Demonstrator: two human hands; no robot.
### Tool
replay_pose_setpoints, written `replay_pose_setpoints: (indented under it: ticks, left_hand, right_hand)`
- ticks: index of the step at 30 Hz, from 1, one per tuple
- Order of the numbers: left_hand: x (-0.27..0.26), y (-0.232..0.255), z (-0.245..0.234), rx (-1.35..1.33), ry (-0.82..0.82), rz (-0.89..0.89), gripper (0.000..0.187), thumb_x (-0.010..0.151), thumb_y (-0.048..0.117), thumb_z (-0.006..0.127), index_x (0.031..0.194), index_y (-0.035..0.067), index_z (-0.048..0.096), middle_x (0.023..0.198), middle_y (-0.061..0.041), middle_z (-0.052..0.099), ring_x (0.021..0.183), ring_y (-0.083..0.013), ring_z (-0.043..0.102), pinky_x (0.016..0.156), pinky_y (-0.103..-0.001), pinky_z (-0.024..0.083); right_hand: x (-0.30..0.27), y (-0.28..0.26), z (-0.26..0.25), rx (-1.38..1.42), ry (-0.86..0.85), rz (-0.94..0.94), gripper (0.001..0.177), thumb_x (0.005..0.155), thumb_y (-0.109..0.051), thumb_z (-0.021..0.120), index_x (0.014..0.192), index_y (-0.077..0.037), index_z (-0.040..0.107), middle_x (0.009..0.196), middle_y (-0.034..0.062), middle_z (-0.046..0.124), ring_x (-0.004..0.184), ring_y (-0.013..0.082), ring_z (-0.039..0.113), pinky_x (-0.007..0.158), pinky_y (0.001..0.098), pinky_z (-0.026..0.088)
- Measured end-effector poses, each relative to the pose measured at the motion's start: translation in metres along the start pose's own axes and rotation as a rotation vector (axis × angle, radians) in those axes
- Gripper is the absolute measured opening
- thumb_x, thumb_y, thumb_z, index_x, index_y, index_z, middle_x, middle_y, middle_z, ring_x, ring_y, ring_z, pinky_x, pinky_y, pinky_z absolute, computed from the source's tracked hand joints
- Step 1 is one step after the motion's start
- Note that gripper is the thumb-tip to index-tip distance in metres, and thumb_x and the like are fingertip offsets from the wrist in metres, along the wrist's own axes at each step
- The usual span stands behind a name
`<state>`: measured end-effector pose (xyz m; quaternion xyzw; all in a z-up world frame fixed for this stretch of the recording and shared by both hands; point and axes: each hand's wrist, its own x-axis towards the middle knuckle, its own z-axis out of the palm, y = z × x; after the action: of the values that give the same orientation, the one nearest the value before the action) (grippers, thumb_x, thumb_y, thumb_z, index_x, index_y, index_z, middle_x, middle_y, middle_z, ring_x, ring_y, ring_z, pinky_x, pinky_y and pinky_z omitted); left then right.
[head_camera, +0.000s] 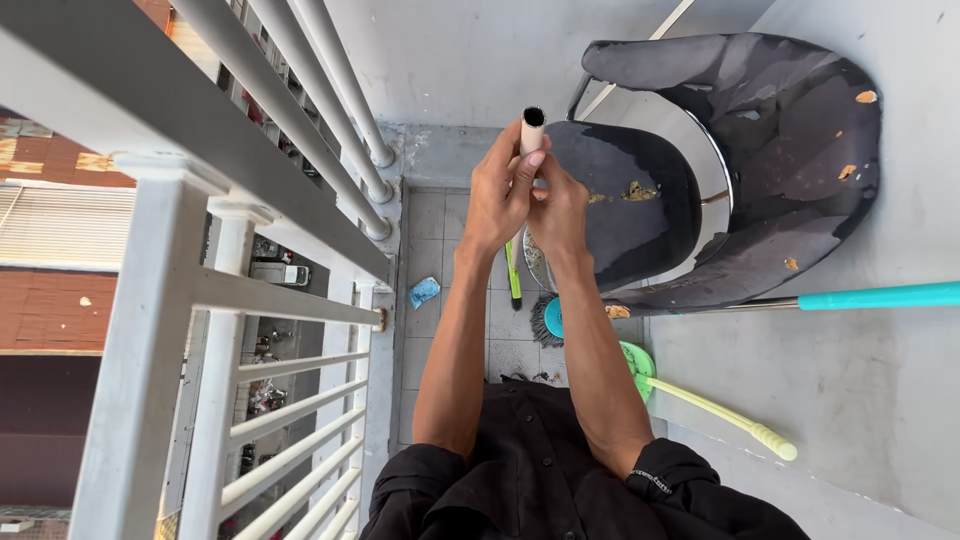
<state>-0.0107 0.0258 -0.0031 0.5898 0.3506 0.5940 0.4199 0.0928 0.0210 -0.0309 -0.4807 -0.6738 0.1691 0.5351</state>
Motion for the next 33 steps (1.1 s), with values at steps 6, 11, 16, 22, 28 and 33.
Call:
replay_pose_setpoints:
  ticks: [6, 11, 16, 22, 28, 33]
  left_hand:
    - [0.012, -0.021, -0.010, -0.013, -0.012, 0.046, 0.032, 0.110, 0.009, 0.055, 0.140, 0.002, 0.054, 0.119, -0.010, 0.070, 0.095, -0.0155, 0.070, 0.074, -0.030, 0.064]
    - [0.017, -0.040, -0.015, -0.027, -0.054, 0.025, 0.031, 0.109, 0.007, 0.054, 0.140, 0.002, 0.055, 0.120, -0.010, 0.069, 0.094, -0.0150, 0.069, 0.074, -0.030, 0.064]
    - [0.026, -0.049, -0.019, -0.035, -0.080, -0.037, 0.029, 0.110, 0.005, 0.054, 0.139, 0.002, 0.057, 0.120, -0.011, 0.071, 0.091, -0.0159, 0.070, 0.076, -0.030, 0.066]
    - [0.032, -0.054, -0.024, -0.014, -0.088, 0.030, 0.034, 0.110, 0.006, 0.054, 0.144, 0.003, 0.051, 0.125, -0.010, 0.069, 0.095, -0.0166, 0.073, 0.079, -0.032, 0.065]
    - [0.039, -0.060, -0.025, 0.049, -0.091, 0.055, 0.032, 0.111, 0.007, 0.055, 0.143, 0.005, 0.054, 0.122, -0.008, 0.071, 0.088, -0.0147, 0.067, 0.077, -0.031, 0.059]
    - [0.046, -0.057, -0.024, 0.069, -0.081, 0.121, 0.032, 0.112, 0.006, 0.055, 0.145, 0.006, 0.053, 0.125, -0.008, 0.070, 0.094, -0.0168, 0.066, 0.083, -0.033, 0.057]
  right_hand:
    - [0.004, 0.019, 0.018, -0.093, 0.049, 0.048, 0.030, 0.091, 0.000, 0.075, 0.120, -0.001, 0.067, 0.100, 0.0145, 0.077, 0.092, 0.0261, 0.079, 0.073, 0.0331, 0.062]
    - [0.003, 0.029, 0.027, -0.143, 0.060, 0.073, 0.030, 0.091, 0.000, 0.075, 0.120, -0.002, 0.067, 0.098, 0.0132, 0.077, 0.090, 0.0257, 0.079, 0.070, 0.0323, 0.064]
    - [0.008, 0.033, 0.030, -0.191, 0.052, 0.092, 0.031, 0.091, 0.002, 0.074, 0.121, -0.001, 0.067, 0.100, 0.0134, 0.076, 0.089, 0.0247, 0.078, 0.070, 0.0322, 0.066]
    - [0.012, 0.035, 0.033, -0.098, -0.012, 0.160, 0.033, 0.095, -0.001, 0.073, 0.125, -0.002, 0.062, 0.111, 0.0144, 0.074, 0.100, 0.0278, 0.075, 0.080, 0.0382, 0.064]
    - [0.003, 0.078, 0.040, -0.169, -0.222, 0.279, 0.028, 0.094, -0.004, 0.070, 0.121, -0.005, 0.063, 0.110, 0.0131, 0.076, 0.102, 0.0309, 0.075, 0.083, 0.0420, 0.062]
    - [0.005, 0.090, 0.046, -0.105, -0.306, 0.454, 0.032, 0.097, -0.009, 0.062, 0.129, -0.003, 0.060, 0.103, 0.0198, 0.075, 0.100, 0.0390, 0.073, 0.080, 0.0466, 0.056]
